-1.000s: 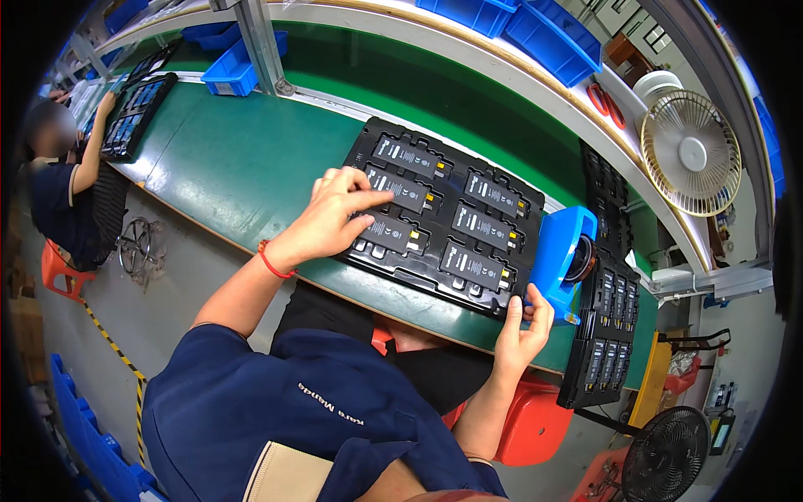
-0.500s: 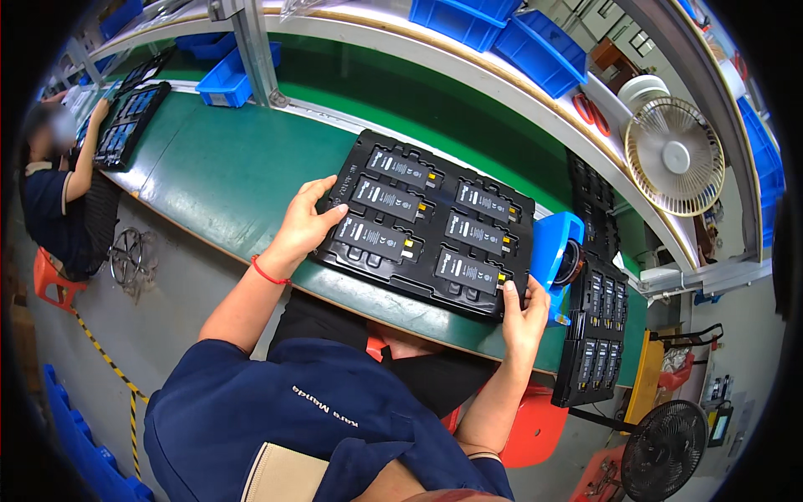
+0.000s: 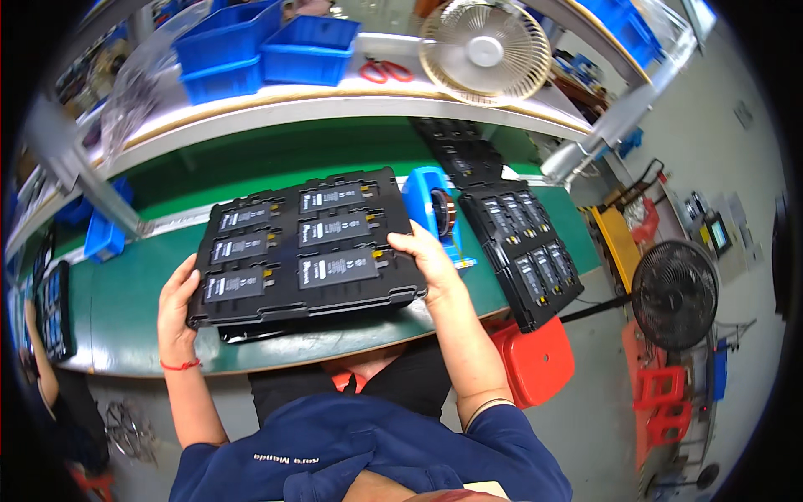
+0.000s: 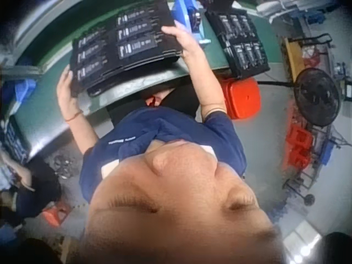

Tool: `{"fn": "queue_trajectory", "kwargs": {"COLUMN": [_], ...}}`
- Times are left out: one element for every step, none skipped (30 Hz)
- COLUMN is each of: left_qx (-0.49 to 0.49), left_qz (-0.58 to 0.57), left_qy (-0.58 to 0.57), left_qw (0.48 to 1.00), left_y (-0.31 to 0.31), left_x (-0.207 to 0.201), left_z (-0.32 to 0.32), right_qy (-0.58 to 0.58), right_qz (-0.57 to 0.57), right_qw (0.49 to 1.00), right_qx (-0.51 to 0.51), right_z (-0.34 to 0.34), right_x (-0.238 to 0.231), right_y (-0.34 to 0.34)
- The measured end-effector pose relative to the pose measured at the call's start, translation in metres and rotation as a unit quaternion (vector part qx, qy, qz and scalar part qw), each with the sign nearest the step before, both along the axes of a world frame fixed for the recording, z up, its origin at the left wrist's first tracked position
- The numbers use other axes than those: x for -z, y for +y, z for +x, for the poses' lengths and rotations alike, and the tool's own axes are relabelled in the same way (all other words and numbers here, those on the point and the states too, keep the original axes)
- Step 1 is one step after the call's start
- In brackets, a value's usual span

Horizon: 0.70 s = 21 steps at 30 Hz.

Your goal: The person takes phone batteries from a tray, applies tape from a tape dispenser to their connectors by hand, and places the batteries back into the tray.

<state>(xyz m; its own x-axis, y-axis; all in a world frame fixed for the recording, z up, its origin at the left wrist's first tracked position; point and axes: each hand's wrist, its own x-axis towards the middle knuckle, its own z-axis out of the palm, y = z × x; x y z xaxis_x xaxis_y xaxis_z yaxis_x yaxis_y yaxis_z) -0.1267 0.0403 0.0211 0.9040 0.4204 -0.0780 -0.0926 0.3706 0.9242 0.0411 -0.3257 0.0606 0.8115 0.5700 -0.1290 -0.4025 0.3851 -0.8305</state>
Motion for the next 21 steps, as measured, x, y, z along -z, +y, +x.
{"fn": "queue_trajectory", "kwargs": {"left_qx": [0.014, 0.036, 0.041, 0.053, 0.063, 0.083, 0.088, 0.084, 0.081, 0.133, 0.126, 0.148, 0.166, 0.181, 0.183, 0.204, 0.223, 0.230, 0.237, 0.216, 0.195], "left_qz": [-0.009, -0.004, -0.001, -0.011, -0.021, -0.013, -0.013, 0.030, 0.074, 0.067, 0.085, 0.117, 0.150, 0.170, 0.170, 0.220, 0.270, 0.305, 0.340, 0.410, 0.496], "left_qy": [-0.008, -0.020, -0.023, -0.039, -0.055, -0.074, -0.075, -0.091, -0.109, -0.100, -0.050, -0.042, -0.032, -0.012, -0.015, -0.026, -0.037, -0.028, -0.020, -0.028, -0.034], "left_qw": [1.000, 0.999, 0.999, 0.998, 0.996, 0.994, 0.993, 0.992, 0.988, 0.984, 0.987, 0.981, 0.974, 0.969, 0.968, 0.954, 0.936, 0.924, 0.910, 0.886, 0.846], "left_y": [-0.002, -0.006, -0.012, -0.022, -0.027, -0.023, -0.029, -0.040, -0.049, -0.051, -0.059, -0.064, -0.067, -0.073, -0.079, -0.083, -0.087, -0.093, -0.099, -0.104, -0.110], "left_x": [-0.007, -0.013, -0.023, -0.033, -0.040, -0.040, -0.044, -0.050, -0.055, -0.057, -0.064, -0.064, -0.064, -0.068, -0.067, -0.064, -0.061, -0.061, -0.059, -0.052, -0.049], "left_z": [0.005, 0.012, 0.017, 0.023, 0.030, 0.034, 0.041, 0.049, 0.057, 0.065, 0.070, 0.079, 0.089, 0.101, 0.114, 0.127, 0.139, 0.151, 0.163, 0.177, 0.188], "right_qy": [-0.019, -0.026, -0.038, -0.050, -0.064, -0.075, -0.099, -0.117, -0.130, -0.140, -0.135, -0.162, -0.168, -0.183, -0.215, -0.217, -0.219, -0.223, -0.227, -0.226, -0.228], "right_qz": [0.035, 0.082, 0.088, 0.097, 0.105, 0.096, 0.092, 0.097, 0.113, 0.108, 0.111, 0.094, 0.092, 0.092, 0.085, 0.095, 0.104, 0.106, 0.108, 0.101, 0.102], "right_qw": [0.999, 0.996, 0.995, 0.992, 0.989, 0.986, 0.982, 0.975, 0.966, 0.959, 0.950, 0.934, 0.922, 0.909, 0.901, 0.890, 0.879, 0.873, 0.868, 0.860, 0.859], "right_qx": [0.010, 0.022, 0.041, 0.065, 0.087, 0.113, 0.129, 0.163, 0.195, 0.223, 0.258, 0.303, 0.337, 0.362, 0.366, 0.389, 0.411, 0.420, 0.429, 0.447, 0.448], "right_z": [-0.006, -0.013, -0.018, -0.023, -0.027, -0.033, -0.034, -0.042, -0.041, -0.043, -0.046, -0.051, -0.054, -0.056, -0.056, -0.058, -0.059, -0.059, -0.057, -0.054, -0.051], "right_x": [0.002, -0.002, -0.005, -0.007, -0.010, -0.017, -0.020, -0.025, -0.019, -0.018, -0.020, -0.021, -0.024, -0.019, -0.012, -0.011, -0.011, -0.005, 0.003, 0.013, 0.021], "right_y": [-0.004, -0.011, -0.017, -0.027, -0.039, -0.047, -0.059, -0.072, -0.088, -0.104, -0.118, -0.135, -0.149, -0.167, -0.188, -0.197, -0.205, -0.220, -0.234, -0.245, -0.250]}}
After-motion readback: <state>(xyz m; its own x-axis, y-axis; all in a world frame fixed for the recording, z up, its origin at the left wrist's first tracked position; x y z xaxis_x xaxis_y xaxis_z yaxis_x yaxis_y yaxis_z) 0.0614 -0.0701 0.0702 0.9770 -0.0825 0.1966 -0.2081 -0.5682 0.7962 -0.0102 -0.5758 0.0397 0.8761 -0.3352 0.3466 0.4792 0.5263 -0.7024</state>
